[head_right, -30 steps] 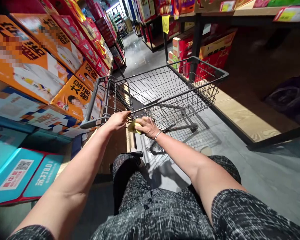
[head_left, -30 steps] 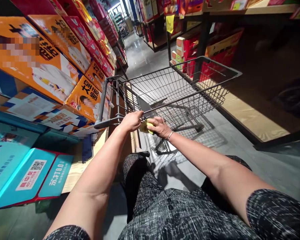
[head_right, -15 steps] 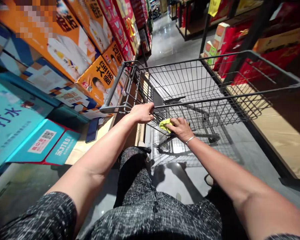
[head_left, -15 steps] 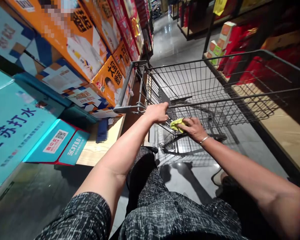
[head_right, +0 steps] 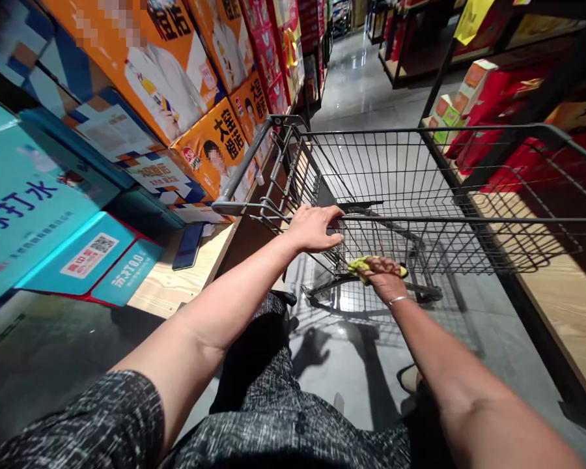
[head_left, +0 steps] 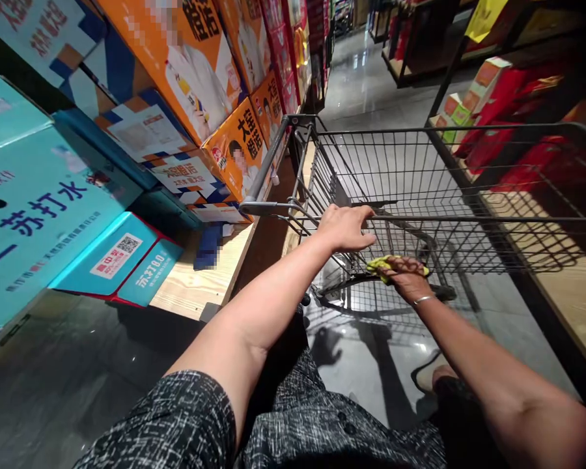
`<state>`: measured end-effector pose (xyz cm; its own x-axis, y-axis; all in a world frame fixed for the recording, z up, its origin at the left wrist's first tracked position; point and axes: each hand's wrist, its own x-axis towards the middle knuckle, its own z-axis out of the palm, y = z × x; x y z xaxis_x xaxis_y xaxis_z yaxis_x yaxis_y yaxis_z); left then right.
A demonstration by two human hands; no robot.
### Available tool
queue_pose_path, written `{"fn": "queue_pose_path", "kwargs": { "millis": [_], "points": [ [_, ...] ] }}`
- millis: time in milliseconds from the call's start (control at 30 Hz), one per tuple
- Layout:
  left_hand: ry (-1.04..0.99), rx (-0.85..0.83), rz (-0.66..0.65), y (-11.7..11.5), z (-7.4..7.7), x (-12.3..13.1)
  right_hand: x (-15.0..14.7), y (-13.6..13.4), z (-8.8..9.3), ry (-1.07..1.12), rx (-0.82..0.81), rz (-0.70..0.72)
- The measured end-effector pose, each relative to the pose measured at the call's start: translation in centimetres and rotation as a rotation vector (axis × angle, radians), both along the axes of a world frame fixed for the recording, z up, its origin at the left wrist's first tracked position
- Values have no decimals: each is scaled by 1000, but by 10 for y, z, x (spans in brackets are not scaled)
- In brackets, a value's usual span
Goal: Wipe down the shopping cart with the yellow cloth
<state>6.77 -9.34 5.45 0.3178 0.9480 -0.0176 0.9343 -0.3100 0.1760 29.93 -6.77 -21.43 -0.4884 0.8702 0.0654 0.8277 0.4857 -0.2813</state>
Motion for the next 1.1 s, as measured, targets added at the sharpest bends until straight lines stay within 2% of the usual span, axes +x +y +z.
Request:
{"fn": "queue_pose_path", "kwargs": {
  "millis": [67,100,133,200,300,400,500,600,700,833,900,933,1000,1100],
  "points": [
    [-4,3,-3,1,-1,-1,7,1,-20,-38,-37,5],
    [-2,5,-4,2,-1,-2,9,1,-25,-48,-40,14],
    [-1,8,-5,4,-1,-3,9,1,-25,-56,-36,25],
    [-1,10,-4,6,-2,-5,8,1,-15,-79,-24,40],
    [-9,18,4,10,-3,-10,5,0,29,-93,19,48],
    [-10,48,23,13,-5,-17,7,-1,93,1,166,11],
    [-10,66,43,12,-7,-24,14,-2,154,145,358,-152],
    [-21,93,60,7,-9,-30,10,-8,190,227,451,-337],
    [-34,107,74,-1,-10,-33,-18,-20,202,250,387,-392],
    [13,121,77,-9,-11,-31,-69,-37,207,212,303,-173],
    [41,129,74,-14,-11,-28,-77,-39,209,195,297,-80],
    [40,126,74,-16,-10,-26,-73,-37,210,185,299,-64],
    [19,112,79,-22,-10,-23,-48,-31,208,152,315,-79],
    [1,107,94,-31,-9,-19,26,-16,200,128,338,-213]
  ]
}}
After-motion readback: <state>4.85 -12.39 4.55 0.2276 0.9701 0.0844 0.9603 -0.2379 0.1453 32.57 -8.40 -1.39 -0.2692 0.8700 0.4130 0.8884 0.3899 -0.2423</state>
